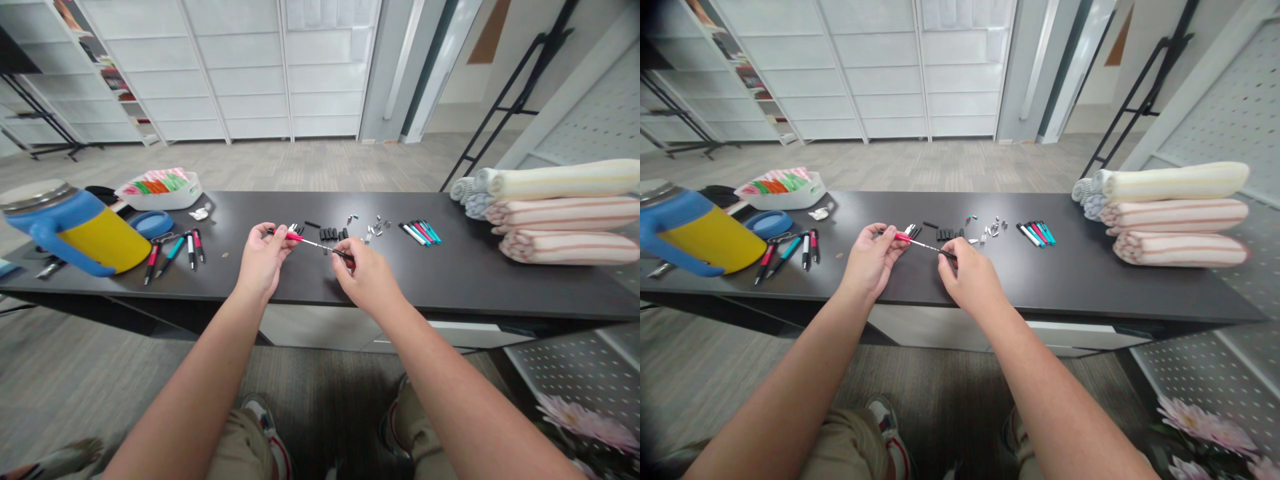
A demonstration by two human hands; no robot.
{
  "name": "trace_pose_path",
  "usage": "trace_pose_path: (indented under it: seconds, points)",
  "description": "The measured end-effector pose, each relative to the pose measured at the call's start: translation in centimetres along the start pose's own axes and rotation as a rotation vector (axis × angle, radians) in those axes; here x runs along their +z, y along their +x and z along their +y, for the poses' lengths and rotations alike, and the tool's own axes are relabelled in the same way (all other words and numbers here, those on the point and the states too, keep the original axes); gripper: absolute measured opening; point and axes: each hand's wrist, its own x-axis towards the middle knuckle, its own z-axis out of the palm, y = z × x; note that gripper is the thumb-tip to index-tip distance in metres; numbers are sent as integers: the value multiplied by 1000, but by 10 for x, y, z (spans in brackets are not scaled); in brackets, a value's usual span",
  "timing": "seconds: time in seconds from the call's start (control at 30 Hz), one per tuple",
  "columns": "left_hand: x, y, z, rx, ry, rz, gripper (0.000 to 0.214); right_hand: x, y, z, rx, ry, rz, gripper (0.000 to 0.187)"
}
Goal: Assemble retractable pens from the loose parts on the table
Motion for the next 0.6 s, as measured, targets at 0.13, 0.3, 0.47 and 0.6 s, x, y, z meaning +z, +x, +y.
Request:
trace_pose_path:
  seconds: [0.13,0.3,0.47,0.6]
  points:
    - [0,1,2,-12,-5,22,39,-1,0,0,10,-6,10,14]
    - [3,-1,1,-1,18,7,42,0,0,1,-22,-10,-5,13]
    - [5,-2,1,-6,42,-13,40,0,-1,2,-39,-25,-17,13]
    - [4,-3,1,-9,48,-22,42,0,-1,2,-63,-29,-11,12]
